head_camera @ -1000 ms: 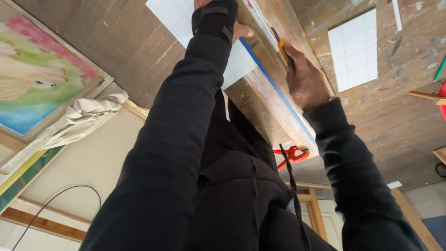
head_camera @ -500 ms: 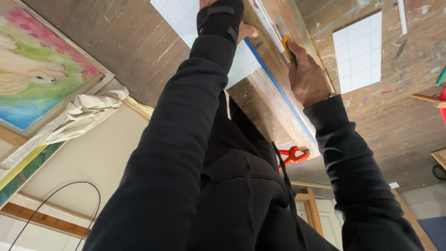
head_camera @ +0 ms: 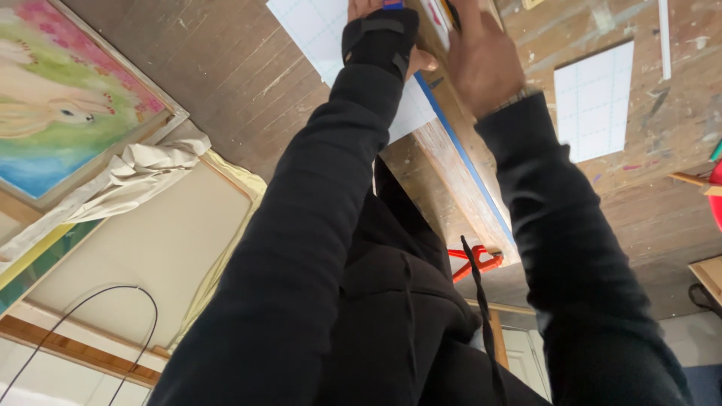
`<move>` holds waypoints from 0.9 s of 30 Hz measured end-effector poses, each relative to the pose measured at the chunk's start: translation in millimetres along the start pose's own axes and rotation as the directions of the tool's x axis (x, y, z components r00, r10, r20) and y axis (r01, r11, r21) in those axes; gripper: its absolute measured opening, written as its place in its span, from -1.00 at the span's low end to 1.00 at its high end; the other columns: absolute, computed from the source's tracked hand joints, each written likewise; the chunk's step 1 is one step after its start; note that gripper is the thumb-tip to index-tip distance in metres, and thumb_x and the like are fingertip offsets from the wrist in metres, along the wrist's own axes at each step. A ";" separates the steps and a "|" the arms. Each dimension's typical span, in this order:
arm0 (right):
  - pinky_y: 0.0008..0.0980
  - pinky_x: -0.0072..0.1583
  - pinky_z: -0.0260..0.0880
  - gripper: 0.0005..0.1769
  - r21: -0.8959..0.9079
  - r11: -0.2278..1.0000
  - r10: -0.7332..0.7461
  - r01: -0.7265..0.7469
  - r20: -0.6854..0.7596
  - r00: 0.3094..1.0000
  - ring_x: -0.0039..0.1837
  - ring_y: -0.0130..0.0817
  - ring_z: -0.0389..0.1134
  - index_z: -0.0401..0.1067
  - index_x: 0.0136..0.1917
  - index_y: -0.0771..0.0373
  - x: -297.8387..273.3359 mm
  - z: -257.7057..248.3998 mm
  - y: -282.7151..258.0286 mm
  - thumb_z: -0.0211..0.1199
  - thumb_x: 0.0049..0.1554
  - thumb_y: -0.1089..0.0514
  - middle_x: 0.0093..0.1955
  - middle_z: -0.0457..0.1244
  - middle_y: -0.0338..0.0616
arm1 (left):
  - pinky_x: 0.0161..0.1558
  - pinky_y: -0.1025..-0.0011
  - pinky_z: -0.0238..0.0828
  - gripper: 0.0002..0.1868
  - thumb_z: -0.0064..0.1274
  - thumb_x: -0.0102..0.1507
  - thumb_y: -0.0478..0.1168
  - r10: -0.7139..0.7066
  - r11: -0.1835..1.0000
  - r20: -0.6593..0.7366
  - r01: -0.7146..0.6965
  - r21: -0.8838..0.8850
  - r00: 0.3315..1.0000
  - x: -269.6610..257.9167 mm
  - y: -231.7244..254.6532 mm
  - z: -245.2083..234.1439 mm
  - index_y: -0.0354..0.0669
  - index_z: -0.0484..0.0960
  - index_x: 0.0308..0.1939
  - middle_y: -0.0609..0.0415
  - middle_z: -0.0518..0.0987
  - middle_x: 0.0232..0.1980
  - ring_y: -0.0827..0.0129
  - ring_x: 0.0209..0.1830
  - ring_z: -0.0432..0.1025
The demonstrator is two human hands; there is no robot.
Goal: Cutting a gridded sheet of paper to size using a utility knife and testing its fit within a wooden picture frame.
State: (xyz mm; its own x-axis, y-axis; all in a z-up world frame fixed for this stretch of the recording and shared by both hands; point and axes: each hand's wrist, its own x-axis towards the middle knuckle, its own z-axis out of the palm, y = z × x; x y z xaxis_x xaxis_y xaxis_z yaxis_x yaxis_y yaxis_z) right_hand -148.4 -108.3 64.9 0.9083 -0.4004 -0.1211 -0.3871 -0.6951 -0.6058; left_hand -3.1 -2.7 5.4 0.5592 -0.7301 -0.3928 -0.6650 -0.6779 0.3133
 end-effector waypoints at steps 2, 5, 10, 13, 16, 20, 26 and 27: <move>-0.05 0.05 0.45 -0.69 -0.077 0.995 -0.056 0.060 0.057 0.997 0.02 0.15 0.41 0.28 0.38 0.36 19.6 26.6 24.0 0.22 0.42 0.28 0.10 0.34 0.26 | 0.48 -0.01 -0.19 -0.21 0.36 -0.11 0.41 -0.021 1.000 0.120 0.021 -0.002 0.993 -4.1 5.0 -17.7 0.10 0.70 0.07 -0.15 0.31 0.43 -0.09 0.50 -0.01; -0.15 0.01 0.45 -0.83 -0.191 0.960 -0.176 0.203 0.147 0.973 -0.08 0.03 0.40 0.39 0.20 0.37 42.4 55.0 55.1 0.25 0.44 0.22 -0.02 0.35 0.14 | 0.55 -0.01 -0.27 -0.11 0.40 -0.12 0.36 -0.027 1.000 0.167 0.029 -0.010 0.986 -1.1 3.7 -8.4 0.17 0.57 0.22 -0.17 0.14 0.52 -0.16 0.57 -0.14; -0.27 0.07 0.46 -0.77 -0.193 0.869 -0.446 0.456 0.094 0.890 -0.05 -0.09 0.41 0.46 0.15 0.33 57.5 75.1 76.5 0.30 0.33 0.13 -0.05 0.37 0.01 | 0.60 -0.01 -0.31 0.42 0.50 -0.24 0.35 -0.037 0.987 0.065 0.047 -0.154 0.997 2.5 -1.2 9.0 -0.10 0.11 0.53 -0.25 0.03 0.55 -0.23 0.61 -0.19; -0.30 0.07 0.46 -0.76 -0.214 0.845 -0.485 0.490 0.081 0.871 -0.05 -0.12 0.42 0.47 0.13 0.30 67.5 64.9 58.6 0.33 0.28 0.12 -0.07 0.37 -0.03 | 0.58 0.03 -0.31 0.41 0.49 -0.29 0.35 -0.068 0.991 0.104 0.079 -0.105 0.992 5.2 1.6 4.6 0.02 0.04 0.47 -0.25 0.03 0.55 -0.23 0.60 -0.21; -0.33 0.02 0.46 -0.83 -0.299 0.859 -0.395 0.414 0.127 0.910 -0.09 -0.15 0.42 0.50 0.04 0.27 72.2 50.1 36.7 0.38 0.22 0.16 -0.16 0.37 -0.07 | 0.60 0.00 -0.35 0.44 0.49 -0.27 0.33 -0.046 0.993 0.131 0.059 -0.098 0.990 3.6 4.6 1.7 -0.13 0.01 0.49 -0.24 0.04 0.54 -0.25 0.60 -0.21; -0.32 -0.01 0.46 -0.85 -0.328 0.863 -0.364 0.385 0.125 0.923 -0.10 -0.14 0.42 0.51 0.01 0.26 71.2 51.0 34.0 0.37 0.21 0.18 -0.18 0.37 -0.06 | 0.61 0.04 -0.32 0.47 0.49 -0.27 0.35 -0.065 0.994 0.082 0.072 -0.085 0.995 5.7 5.0 6.2 -0.13 -0.01 0.50 -0.24 0.04 0.54 -0.22 0.61 -0.21; -0.27 -0.02 0.46 -0.87 -0.332 0.870 -0.354 0.364 0.093 0.931 -0.09 -0.09 0.42 0.50 0.01 0.28 57.5 54.2 39.2 0.32 0.22 0.20 -0.17 0.36 -0.02 | 0.59 0.02 -0.31 0.46 0.51 -0.30 0.35 -0.044 0.988 0.061 0.052 -0.145 0.997 4.7 1.2 11.4 -0.11 0.03 0.47 -0.24 0.05 0.52 -0.21 0.59 -0.17; -0.26 -0.03 0.46 -0.87 -0.336 0.870 -0.354 0.360 0.082 0.932 -0.09 -0.08 0.42 0.50 0.01 0.29 57.0 53.3 40.8 0.31 0.22 0.20 -0.17 0.36 -0.01 | 0.60 0.00 -0.32 0.42 0.50 -0.26 0.35 -0.033 0.989 0.104 0.047 -0.142 0.994 5.9 2.2 7.9 -0.11 0.05 0.47 -0.23 0.06 0.52 -0.22 0.60 -0.16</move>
State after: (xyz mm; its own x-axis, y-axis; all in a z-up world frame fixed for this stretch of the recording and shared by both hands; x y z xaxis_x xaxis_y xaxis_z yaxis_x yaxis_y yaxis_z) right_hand -104.0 -127.7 -8.7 0.9963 -0.0781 0.0371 -0.0631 -0.9499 -0.3062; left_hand -5.2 -7.8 -3.1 0.5260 -0.6947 -0.4907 -0.5609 -0.7170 0.4138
